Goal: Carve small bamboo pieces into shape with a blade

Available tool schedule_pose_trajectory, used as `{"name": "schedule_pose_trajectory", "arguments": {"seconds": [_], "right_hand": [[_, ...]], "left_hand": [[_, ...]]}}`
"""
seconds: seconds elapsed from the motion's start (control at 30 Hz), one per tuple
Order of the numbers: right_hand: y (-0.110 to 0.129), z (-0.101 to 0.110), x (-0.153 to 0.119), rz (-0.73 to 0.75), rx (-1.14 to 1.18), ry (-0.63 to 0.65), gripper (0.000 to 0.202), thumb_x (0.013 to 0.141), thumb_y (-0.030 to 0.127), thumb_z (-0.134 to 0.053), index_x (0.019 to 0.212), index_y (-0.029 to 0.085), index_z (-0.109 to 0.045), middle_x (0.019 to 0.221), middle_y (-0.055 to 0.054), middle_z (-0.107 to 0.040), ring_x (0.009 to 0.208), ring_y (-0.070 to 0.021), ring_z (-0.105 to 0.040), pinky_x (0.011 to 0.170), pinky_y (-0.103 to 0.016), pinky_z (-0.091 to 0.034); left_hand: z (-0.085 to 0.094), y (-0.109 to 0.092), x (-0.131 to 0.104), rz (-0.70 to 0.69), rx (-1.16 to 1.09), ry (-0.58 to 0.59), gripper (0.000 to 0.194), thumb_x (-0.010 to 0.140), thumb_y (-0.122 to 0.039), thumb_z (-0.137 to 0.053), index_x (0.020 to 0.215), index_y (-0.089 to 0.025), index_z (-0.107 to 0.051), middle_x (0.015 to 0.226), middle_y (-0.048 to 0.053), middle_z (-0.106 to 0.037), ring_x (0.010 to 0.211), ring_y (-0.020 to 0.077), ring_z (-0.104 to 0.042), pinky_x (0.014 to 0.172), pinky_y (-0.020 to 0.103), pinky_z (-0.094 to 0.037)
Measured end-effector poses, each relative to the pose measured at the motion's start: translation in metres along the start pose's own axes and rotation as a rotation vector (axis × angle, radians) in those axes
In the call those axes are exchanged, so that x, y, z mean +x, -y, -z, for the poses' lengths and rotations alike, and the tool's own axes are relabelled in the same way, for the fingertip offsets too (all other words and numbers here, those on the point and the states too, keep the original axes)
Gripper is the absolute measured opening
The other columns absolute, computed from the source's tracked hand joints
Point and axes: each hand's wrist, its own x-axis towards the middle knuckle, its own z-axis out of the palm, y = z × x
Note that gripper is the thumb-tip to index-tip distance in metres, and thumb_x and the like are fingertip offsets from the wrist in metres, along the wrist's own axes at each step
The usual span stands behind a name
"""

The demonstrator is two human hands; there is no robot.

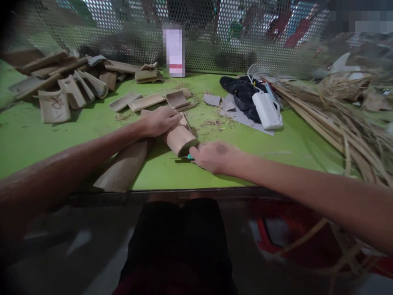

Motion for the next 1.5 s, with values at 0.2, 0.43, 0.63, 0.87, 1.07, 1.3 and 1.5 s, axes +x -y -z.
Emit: {"name": "schedule_pose_trajectory", "arguments": {"seconds": [0.2,0.43,0.63,0.87,1.07,1.3,1.5], "right_hand": [[-0.001,0.003,-0.006,-0.076,-0.040,0.017,0.041,0.110,0.041,-0.032,0.102,0.011,-0.059,0.085,-0.013,-0.069,0.068,-0.0200,-0.058,0.055,-0.032,-0.017],[0.003,0.010,0.002,-0.094,-0.026,0.104,0.040,0.110,0.040,-0.032,0.104,0.011,-0.058,0.087,-0.015,-0.070,0.069,-0.0210,-0.061,0.055,-0.032,-0.016],[0.006,0.012,0.003,-0.117,-0.035,0.142,0.042,0.110,0.039,-0.029,0.104,0.009,-0.057,0.088,-0.017,-0.071,0.068,-0.0202,-0.060,0.056,-0.032,-0.016],[0.008,0.011,0.005,-0.105,-0.073,0.133,0.044,0.110,0.041,-0.027,0.106,0.009,-0.057,0.083,-0.016,-0.072,0.066,-0.0216,-0.063,0.053,-0.033,-0.015],[0.009,0.006,0.010,-0.083,-0.043,0.099,0.049,0.111,0.042,-0.021,0.109,0.009,-0.057,0.081,-0.015,-0.072,0.063,-0.0224,-0.064,0.052,-0.033,-0.016],[0.010,0.011,0.005,-0.081,-0.061,0.096,0.047,0.111,0.038,-0.020,0.111,0.008,-0.057,0.083,-0.015,-0.071,0.067,-0.0225,-0.063,0.053,-0.033,-0.017],[0.006,0.017,-0.005,-0.101,-0.051,0.156,0.039,0.110,0.036,-0.028,0.106,0.010,-0.056,0.088,-0.015,-0.070,0.072,-0.0236,-0.065,0.055,-0.033,-0.017]], "left_hand": [[-0.002,0.001,0.002,0.012,-0.003,0.002,0.036,0.094,-0.030,-0.039,0.071,-0.015,-0.063,0.070,0.008,-0.057,0.071,0.0203,-0.051,0.068,0.034,-0.034],[-0.002,0.001,0.002,0.032,-0.014,-0.003,0.035,0.094,-0.030,-0.040,0.080,-0.012,-0.067,0.075,0.010,-0.061,0.077,0.0212,-0.055,0.072,0.034,-0.036],[-0.006,0.004,0.002,0.023,-0.044,-0.047,0.036,0.095,-0.031,-0.040,0.086,-0.010,-0.068,0.079,0.011,-0.063,0.084,0.0225,-0.057,0.075,0.033,-0.038],[-0.003,0.001,0.001,-0.003,0.033,-0.057,0.041,0.094,-0.034,-0.038,0.072,-0.013,-0.065,0.075,0.012,-0.063,0.076,0.0217,-0.057,0.072,0.034,-0.040],[-0.003,0.005,0.005,-0.041,0.066,-0.049,0.035,0.092,-0.029,-0.038,0.066,-0.016,-0.058,0.072,0.009,-0.058,0.070,0.0200,-0.053,0.070,0.034,-0.040],[-0.004,0.012,0.007,-0.061,0.027,-0.036,0.039,0.094,-0.031,-0.038,0.074,-0.015,-0.067,0.072,0.010,-0.063,0.079,0.0249,-0.063,0.078,0.035,-0.046],[-0.004,0.009,0.004,-0.070,0.035,-0.053,0.042,0.096,-0.033,-0.036,0.079,-0.014,-0.068,0.077,0.011,-0.067,0.081,0.0221,-0.062,0.078,0.032,-0.046]]}}
